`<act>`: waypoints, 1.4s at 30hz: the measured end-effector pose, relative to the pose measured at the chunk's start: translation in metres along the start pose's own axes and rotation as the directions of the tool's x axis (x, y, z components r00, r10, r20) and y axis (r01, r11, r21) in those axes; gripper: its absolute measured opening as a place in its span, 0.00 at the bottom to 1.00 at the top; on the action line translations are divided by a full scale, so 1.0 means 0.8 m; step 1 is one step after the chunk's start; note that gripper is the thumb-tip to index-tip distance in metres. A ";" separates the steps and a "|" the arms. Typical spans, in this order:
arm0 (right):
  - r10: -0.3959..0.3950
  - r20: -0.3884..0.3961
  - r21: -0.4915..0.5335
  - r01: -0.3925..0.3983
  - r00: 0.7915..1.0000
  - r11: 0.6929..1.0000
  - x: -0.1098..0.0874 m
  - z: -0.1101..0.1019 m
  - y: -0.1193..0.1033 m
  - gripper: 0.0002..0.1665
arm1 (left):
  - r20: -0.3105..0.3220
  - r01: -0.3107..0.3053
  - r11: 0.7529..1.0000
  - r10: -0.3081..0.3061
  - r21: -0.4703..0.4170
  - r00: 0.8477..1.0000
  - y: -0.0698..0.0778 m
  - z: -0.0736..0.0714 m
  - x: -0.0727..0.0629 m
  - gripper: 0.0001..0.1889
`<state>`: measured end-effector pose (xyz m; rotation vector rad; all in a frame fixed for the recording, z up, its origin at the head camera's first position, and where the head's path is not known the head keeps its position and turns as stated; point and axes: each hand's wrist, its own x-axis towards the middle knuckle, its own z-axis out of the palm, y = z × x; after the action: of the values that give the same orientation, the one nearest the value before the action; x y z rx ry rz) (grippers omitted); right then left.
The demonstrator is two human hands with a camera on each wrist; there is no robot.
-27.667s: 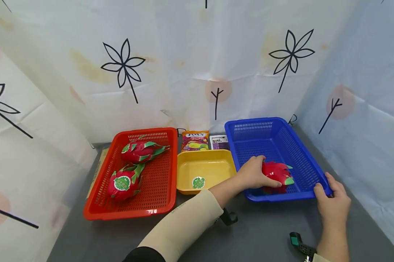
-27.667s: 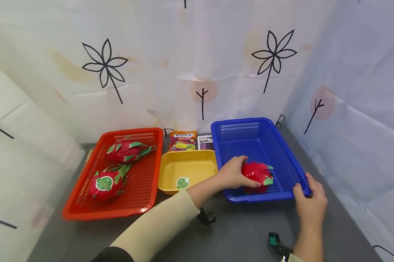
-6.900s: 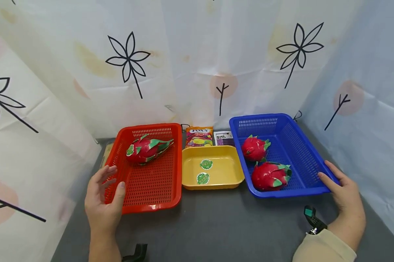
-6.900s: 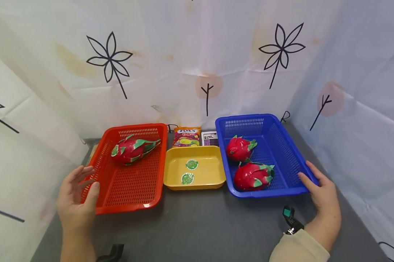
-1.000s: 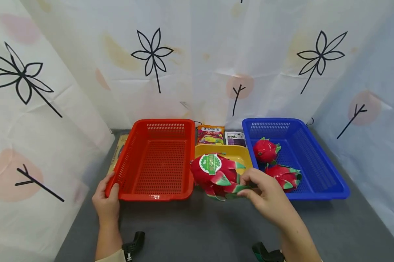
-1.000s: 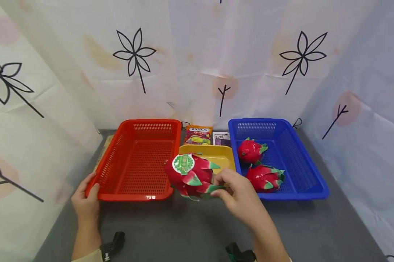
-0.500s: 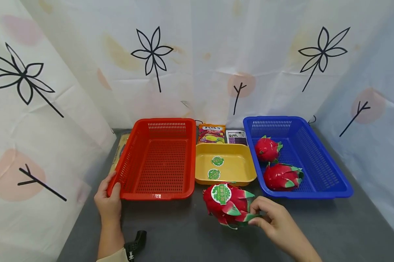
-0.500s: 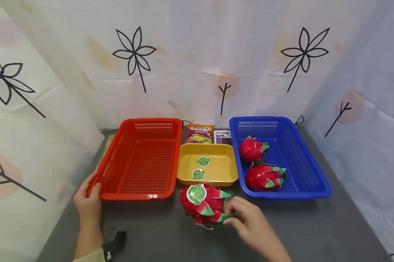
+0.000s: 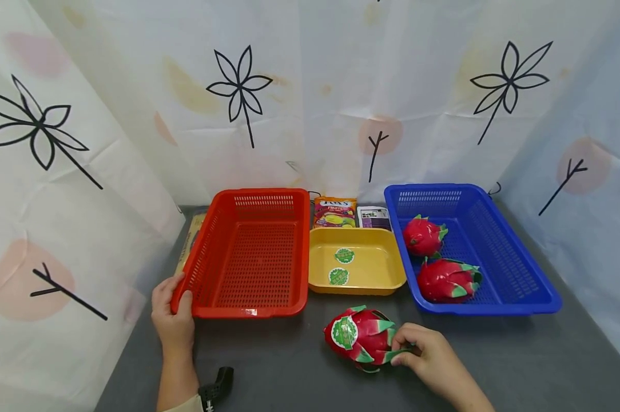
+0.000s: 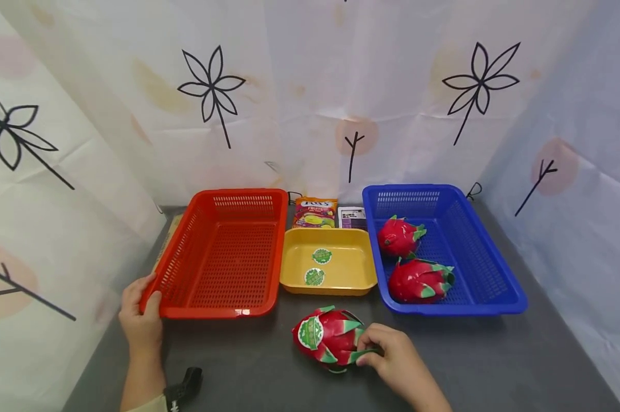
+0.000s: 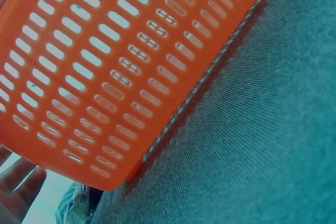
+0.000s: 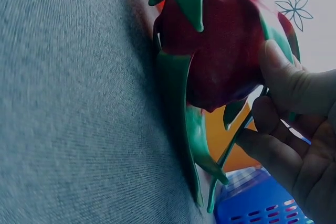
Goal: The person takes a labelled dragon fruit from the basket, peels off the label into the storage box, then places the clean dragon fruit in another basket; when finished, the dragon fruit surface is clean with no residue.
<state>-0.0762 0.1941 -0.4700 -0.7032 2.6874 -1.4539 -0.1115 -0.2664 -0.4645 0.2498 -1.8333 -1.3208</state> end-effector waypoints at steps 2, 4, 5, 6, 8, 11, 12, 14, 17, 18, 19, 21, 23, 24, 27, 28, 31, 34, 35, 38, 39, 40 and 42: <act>0.003 0.003 0.018 -0.003 1.000 1.000 0.000 0.000 0.002 0.16 | -0.016 -0.025 1.000 0.025 0.012 1.000 0.007 0.001 -0.001 0.18; 0.012 0.010 0.030 -0.013 1.000 0.999 0.002 0.000 0.002 0.16 | -0.044 -0.070 0.997 0.071 0.017 0.997 0.012 0.002 -0.001 0.18; 0.024 0.017 0.037 -0.025 1.000 0.999 0.002 0.000 0.001 0.15 | -0.056 -0.094 0.995 0.095 0.021 0.994 0.016 0.002 0.000 0.18; 0.038 0.023 0.040 -0.039 0.999 0.998 0.003 -0.001 0.001 0.15 | -0.066 -0.119 0.993 0.120 0.017 0.991 0.020 0.003 0.000 0.18; 0.069 0.036 0.046 -0.071 0.997 0.996 0.005 -0.002 0.000 0.15 | -0.081 -0.169 0.986 0.169 0.006 0.982 0.026 0.006 0.001 0.18; 0.111 0.053 0.053 -0.114 0.992 0.992 0.006 -0.003 -0.001 0.14 | -0.087 -0.260 0.966 0.258 -0.003 0.962 0.041 0.013 0.002 0.18; 0.119 0.056 0.057 -0.123 0.991 0.991 0.006 -0.003 -0.001 0.14 | -0.084 -0.301 0.954 0.299 -0.004 0.950 0.046 0.016 0.002 0.18; 0.131 0.060 0.063 -0.135 0.990 0.989 0.006 -0.004 0.000 0.13 | -0.070 -0.392 0.920 0.391 -0.002 0.918 0.059 0.024 0.002 0.18; 0.140 0.062 0.072 -0.144 0.988 0.987 0.005 -0.003 0.001 0.13 | -0.026 -0.532 0.846 0.531 -0.041 0.847 0.078 0.040 0.000 0.18; 0.143 0.062 0.075 -0.147 0.988 0.986 0.004 -0.003 0.002 0.13 | -0.003 -0.563 0.824 0.564 -0.063 0.825 0.084 0.045 -0.001 0.18; 0.143 0.061 0.078 -0.148 0.988 0.986 0.003 -0.003 0.002 0.13 | 0.025 -0.592 0.801 0.596 -0.088 0.803 0.090 0.050 -0.003 0.18; 0.145 0.060 0.086 -0.150 0.988 0.985 0.002 -0.003 0.003 0.13 | 0.079 -0.637 0.757 0.650 -0.145 0.755 0.099 0.062 -0.007 0.18; 0.145 0.057 0.094 -0.150 0.988 0.984 0.002 -0.003 0.003 0.13 | 0.131 -0.665 0.720 0.692 -0.199 0.710 0.103 0.074 -0.009 0.19; 0.145 0.055 0.098 -0.150 0.988 0.984 0.001 -0.003 0.004 0.12 | 0.158 -0.676 0.701 0.711 -0.227 0.685 0.104 0.080 -0.010 0.19; 0.147 0.051 0.109 -0.152 0.988 0.982 -0.001 -0.003 0.004 0.12 | 0.235 -0.692 0.656 0.755 -0.301 0.612 0.101 0.100 -0.013 0.20; 0.149 0.050 0.114 -0.154 0.988 0.982 -0.001 -0.003 0.004 0.12 | 0.262 -0.691 0.646 0.764 -0.325 0.590 0.100 0.106 -0.015 0.20; 0.148 0.051 0.130 -0.153 0.988 0.980 -0.003 -0.003 0.005 0.12 | 0.342 -0.688 0.622 0.782 -0.375 0.521 0.099 0.122 -0.025 0.21; 0.137 0.051 0.134 -0.143 0.989 0.981 -0.004 -0.002 0.007 0.12 | 0.403 -0.670 0.605 0.793 -0.430 0.457 0.100 0.135 -0.040 0.20; 0.133 0.050 0.134 -0.139 0.990 0.981 -0.004 -0.002 0.008 0.12 | 0.416 -0.663 0.599 0.797 -0.450 0.438 0.101 0.139 -0.045 0.20; 0.133 0.050 0.137 -0.139 0.990 0.981 -0.005 -0.002 0.010 0.11 | 0.436 -0.637 0.578 0.812 -0.510 0.388 0.102 0.150 -0.061 0.21; 0.137 0.052 0.144 -0.143 0.989 0.979 -0.005 -0.002 0.011 0.11 | 0.441 -0.629 0.572 0.816 -0.527 0.373 0.102 0.154 -0.066 0.21; 0.134 0.051 0.150 -0.141 0.990 0.979 -0.005 -0.002 0.012 0.11 | 0.443 -0.622 0.565 0.821 -0.542 0.359 0.102 0.157 -0.071 0.21; 0.128 0.045 0.165 -0.134 0.991 0.977 -0.006 -0.003 0.014 0.10 | 0.454 -0.604 0.560 0.824 -0.567 0.339 0.100 0.163 -0.081 0.21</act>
<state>-0.0766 0.2029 -0.4786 -0.5252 2.4945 -1.5950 -0.1411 -0.1043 -0.4407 -1.3157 -1.8581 -1.0083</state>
